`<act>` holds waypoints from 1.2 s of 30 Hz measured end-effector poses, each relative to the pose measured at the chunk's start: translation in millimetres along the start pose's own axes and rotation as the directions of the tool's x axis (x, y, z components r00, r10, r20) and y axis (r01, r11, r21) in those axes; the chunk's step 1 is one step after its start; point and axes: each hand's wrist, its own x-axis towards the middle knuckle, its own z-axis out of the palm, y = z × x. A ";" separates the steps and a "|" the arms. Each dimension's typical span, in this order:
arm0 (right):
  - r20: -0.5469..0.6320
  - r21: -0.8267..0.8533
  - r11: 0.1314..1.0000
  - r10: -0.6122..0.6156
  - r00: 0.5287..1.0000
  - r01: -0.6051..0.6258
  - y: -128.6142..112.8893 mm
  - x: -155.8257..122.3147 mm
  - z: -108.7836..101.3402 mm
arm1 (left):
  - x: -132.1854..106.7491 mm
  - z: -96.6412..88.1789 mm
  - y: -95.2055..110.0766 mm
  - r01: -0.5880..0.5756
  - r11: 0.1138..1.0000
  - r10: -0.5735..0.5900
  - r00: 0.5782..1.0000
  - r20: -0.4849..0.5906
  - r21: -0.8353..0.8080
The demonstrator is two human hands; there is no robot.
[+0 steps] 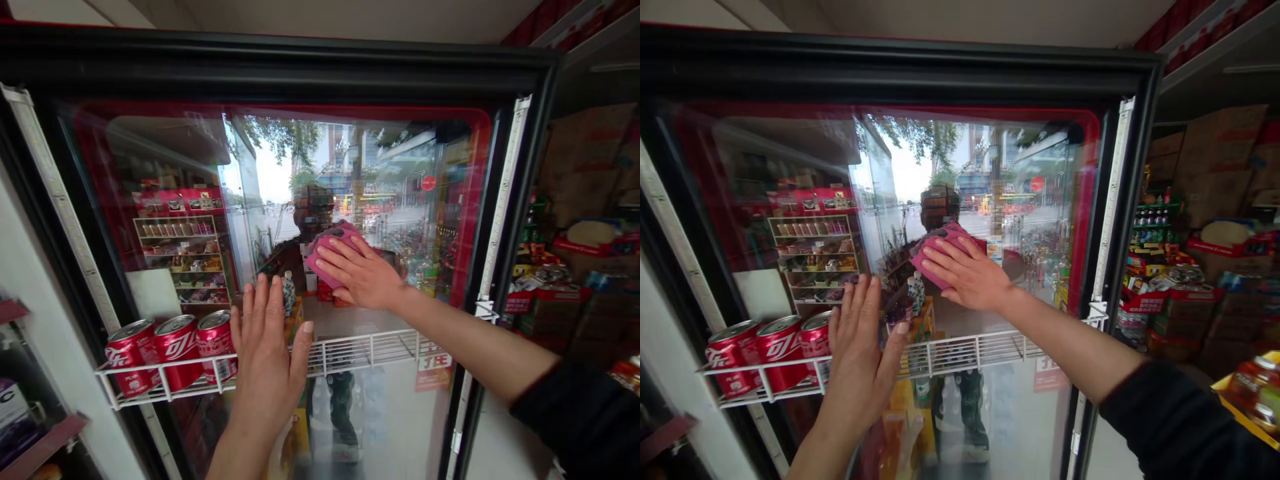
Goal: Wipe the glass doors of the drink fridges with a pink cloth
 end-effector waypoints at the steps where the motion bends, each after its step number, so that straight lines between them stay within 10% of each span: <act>1: -0.014 -0.004 1.000 0.028 1.000 -0.028 9.2 -15.6 0.6 | 0.5 2.4 4.0 -0.006 1.000 0.006 1.000 -0.001 -0.007; 15: -0.213 -0.121 0.884 0.421 0.882 -0.451 102.9 -169.4 9.1 | 3.3 29.6 49.5 -0.054 0.997 0.055 0.998 0.012 -0.055; 20: -0.381 -0.035 0.725 0.627 0.680 -0.688 107.9 -161.6 16.0 | 3.3 28.1 49.2 -0.075 0.996 0.074 0.997 -0.022 -0.045; 25: -0.519 0.118 0.559 0.739 0.429 -0.820 81.5 -84.9 18.8 | 2.4 25.1 50.2 -0.087 0.995 0.084 0.995 -0.051 -0.053; 29: -0.379 0.100 0.605 0.757 0.531 -0.790 45.2 -13.1 10.1 | 0.7 22.5 46.2 -0.079 0.996 0.077 0.996 -0.054 -0.039; 36: -0.162 0.031 0.917 0.398 0.903 -0.398 14.5 30.8 -5.0 | 5.8 27.3 51.5 -0.073 0.997 0.071 0.996 -0.044 -0.029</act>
